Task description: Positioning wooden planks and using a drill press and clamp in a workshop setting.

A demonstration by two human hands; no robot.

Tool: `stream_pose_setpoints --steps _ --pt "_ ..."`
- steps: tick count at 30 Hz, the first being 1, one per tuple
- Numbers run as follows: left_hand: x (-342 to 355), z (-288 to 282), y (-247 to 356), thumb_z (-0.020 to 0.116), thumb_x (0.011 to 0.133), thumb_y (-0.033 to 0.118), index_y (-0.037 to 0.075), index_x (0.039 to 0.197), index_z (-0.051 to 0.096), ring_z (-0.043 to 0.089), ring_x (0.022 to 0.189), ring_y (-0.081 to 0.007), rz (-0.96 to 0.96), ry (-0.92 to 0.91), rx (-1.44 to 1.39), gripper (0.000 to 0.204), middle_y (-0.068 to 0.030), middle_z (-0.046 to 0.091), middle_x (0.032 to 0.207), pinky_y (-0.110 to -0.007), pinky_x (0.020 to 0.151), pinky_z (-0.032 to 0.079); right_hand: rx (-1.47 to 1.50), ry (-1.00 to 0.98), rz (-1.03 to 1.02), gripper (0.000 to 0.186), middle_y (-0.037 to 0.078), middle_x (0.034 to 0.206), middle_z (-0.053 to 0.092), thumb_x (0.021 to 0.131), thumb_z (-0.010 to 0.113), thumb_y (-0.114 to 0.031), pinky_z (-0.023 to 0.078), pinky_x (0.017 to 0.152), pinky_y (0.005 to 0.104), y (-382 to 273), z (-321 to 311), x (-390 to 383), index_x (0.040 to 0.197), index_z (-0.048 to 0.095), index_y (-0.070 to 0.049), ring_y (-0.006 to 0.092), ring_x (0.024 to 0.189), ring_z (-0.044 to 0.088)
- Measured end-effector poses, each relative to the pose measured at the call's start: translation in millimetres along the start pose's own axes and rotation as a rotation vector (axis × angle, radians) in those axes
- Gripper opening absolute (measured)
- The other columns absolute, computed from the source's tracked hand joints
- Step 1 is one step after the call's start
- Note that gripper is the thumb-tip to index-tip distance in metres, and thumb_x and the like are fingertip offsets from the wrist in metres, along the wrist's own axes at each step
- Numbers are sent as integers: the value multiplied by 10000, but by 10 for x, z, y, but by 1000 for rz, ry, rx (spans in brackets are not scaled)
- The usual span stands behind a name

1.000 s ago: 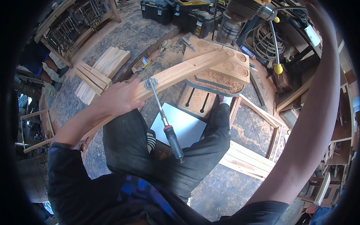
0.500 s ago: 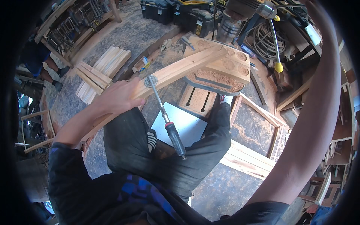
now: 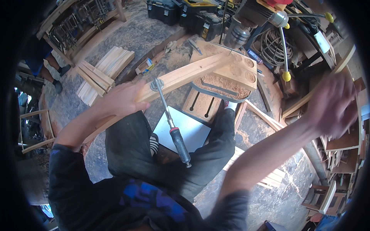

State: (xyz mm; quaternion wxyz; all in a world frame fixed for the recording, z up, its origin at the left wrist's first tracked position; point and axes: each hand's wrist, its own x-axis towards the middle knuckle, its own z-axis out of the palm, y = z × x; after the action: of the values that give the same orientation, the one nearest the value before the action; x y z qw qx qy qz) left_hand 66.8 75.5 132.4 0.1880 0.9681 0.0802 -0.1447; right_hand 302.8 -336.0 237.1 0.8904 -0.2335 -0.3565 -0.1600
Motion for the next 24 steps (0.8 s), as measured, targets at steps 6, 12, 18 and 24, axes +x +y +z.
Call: stream_pose_setpoints --steps 6,12,18,24 --pt "-7 -18 26 696 872 407 -38 1235 502 634 1055 -465 -19 -16 -12 606 -313 662 1025 -532 923 461 727 -321 351 389 59 900 692 931 696 -495 438 523 275 1356 -1381 -2882 951 708 -106 165 655 582" --pt "34 -1 33 703 868 398 -31 1249 493 638 1042 -466 -39 -40 -16 611 -302 672 988 -529 909 468 570 93 943 424 212 881 700 954 667 -414 525 619 380 1679 -1600 -4386 988 708 7 293 727 642" --pt "7 17 -28 714 866 380 -17 1194 517 651 996 -464 25 46 -30 551 -291 676 965 -524 888 473 502 -81 1034 441 214 807 706 906 721 -392 536 600 402 859 -1067 -4471 944 691 46 290 630 673" --pt "5 39 -32 722 865 358 -18 1143 528 658 986 -456 6 18 -31 507 -286 679 950 -530 878 473 -890 -269 350 486 115 985 642 970 667 -440 479 789 291 80 -886 -1480 1109 646 24 143 776 589"
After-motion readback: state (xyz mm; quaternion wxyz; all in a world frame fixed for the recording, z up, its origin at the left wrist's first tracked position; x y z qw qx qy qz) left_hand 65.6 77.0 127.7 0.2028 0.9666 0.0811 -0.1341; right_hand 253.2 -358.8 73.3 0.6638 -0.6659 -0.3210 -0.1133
